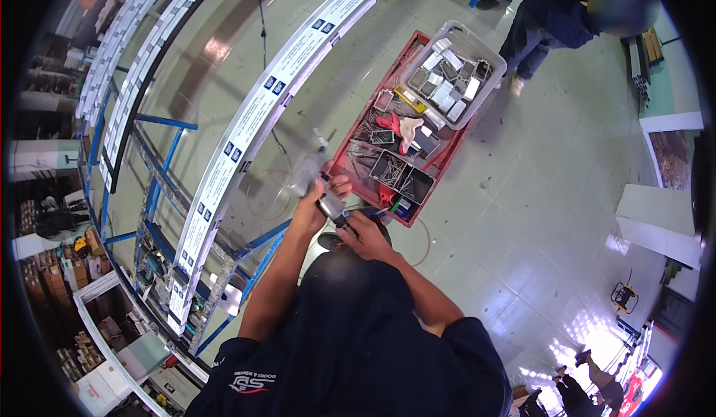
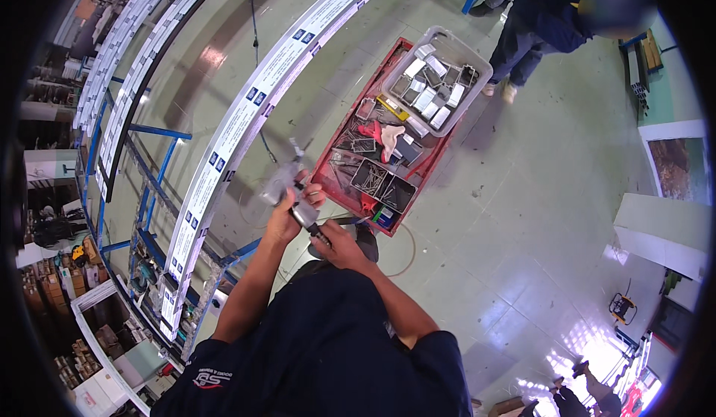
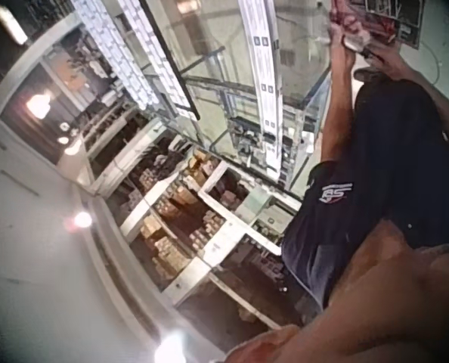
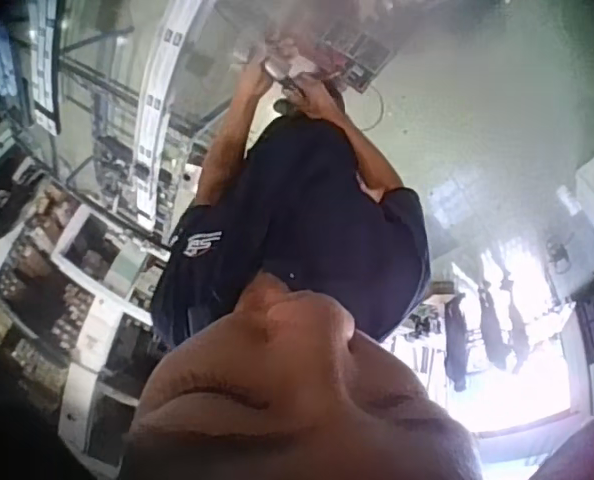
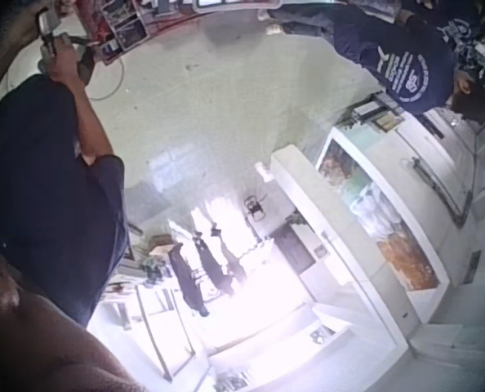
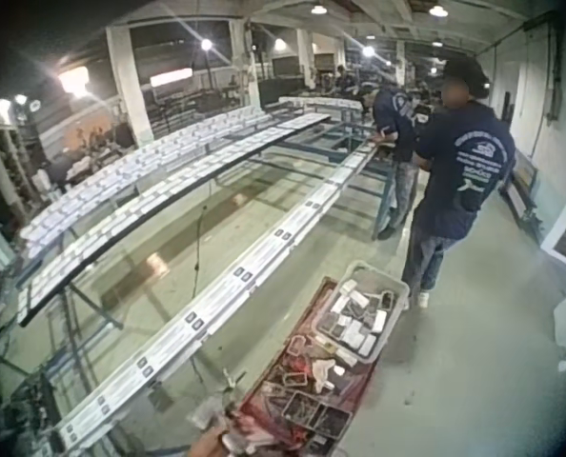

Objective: Assemble and secure components of a metal window or door frame using tools and measurements.

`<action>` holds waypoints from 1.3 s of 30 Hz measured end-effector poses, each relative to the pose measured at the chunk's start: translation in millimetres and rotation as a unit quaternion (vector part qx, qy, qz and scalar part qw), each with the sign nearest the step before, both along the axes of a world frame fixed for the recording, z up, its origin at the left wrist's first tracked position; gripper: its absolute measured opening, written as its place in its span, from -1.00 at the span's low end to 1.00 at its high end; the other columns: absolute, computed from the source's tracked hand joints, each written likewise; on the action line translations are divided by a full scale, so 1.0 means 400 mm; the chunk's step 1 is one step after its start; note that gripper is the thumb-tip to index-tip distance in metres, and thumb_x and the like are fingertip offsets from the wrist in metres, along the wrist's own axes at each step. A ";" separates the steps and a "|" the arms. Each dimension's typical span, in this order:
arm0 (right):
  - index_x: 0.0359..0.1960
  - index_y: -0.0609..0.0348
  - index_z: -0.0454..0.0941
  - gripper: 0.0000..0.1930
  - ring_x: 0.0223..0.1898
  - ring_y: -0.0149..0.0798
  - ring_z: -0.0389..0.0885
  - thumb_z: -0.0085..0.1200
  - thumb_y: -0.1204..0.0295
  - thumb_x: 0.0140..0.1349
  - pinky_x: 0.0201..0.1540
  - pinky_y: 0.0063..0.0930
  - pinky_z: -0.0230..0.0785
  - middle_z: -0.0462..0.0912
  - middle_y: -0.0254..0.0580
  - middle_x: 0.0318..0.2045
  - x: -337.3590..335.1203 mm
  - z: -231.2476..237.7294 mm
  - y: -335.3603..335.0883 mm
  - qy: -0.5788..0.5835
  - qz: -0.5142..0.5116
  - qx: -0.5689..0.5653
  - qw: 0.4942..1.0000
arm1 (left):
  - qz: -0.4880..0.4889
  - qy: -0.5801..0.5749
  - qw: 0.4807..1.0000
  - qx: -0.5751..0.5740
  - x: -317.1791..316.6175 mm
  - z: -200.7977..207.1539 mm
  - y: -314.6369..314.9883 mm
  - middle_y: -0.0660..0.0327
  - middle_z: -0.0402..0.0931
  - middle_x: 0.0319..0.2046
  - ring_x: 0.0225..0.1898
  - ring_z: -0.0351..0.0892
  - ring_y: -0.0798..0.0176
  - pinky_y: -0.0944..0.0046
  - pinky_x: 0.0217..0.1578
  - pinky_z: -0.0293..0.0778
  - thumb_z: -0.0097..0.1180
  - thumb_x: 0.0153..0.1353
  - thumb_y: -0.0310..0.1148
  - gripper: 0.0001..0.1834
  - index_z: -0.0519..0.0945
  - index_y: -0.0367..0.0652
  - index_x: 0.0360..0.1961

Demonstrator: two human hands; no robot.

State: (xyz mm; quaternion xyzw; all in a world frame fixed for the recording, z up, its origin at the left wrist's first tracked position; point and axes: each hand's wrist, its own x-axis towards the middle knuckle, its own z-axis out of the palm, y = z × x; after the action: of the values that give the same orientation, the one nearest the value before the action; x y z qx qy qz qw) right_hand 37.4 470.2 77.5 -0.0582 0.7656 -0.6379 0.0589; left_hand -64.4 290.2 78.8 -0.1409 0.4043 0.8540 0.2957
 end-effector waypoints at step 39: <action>0.04 0.16 0.66 -0.79 -0.02 -0.22 0.79 0.33 0.35 0.51 0.07 -0.30 0.72 0.77 -0.24 -0.09 0.021 0.097 -0.467 -0.272 0.007 -0.593 0.758 | 0.054 0.354 0.775 -0.522 0.691 0.453 -0.557 -0.06 0.81 -0.17 -0.17 0.87 -0.02 0.14 -0.04 0.68 0.49 -0.01 -0.45 -0.45 0.76 -0.33 0.09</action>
State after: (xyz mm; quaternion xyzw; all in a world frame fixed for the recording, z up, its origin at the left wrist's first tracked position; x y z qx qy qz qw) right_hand 45.7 283.2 116.2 0.0893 0.1851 -0.9530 0.2228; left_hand 212.1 67.5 259.9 0.0169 0.8555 0.5164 -0.0338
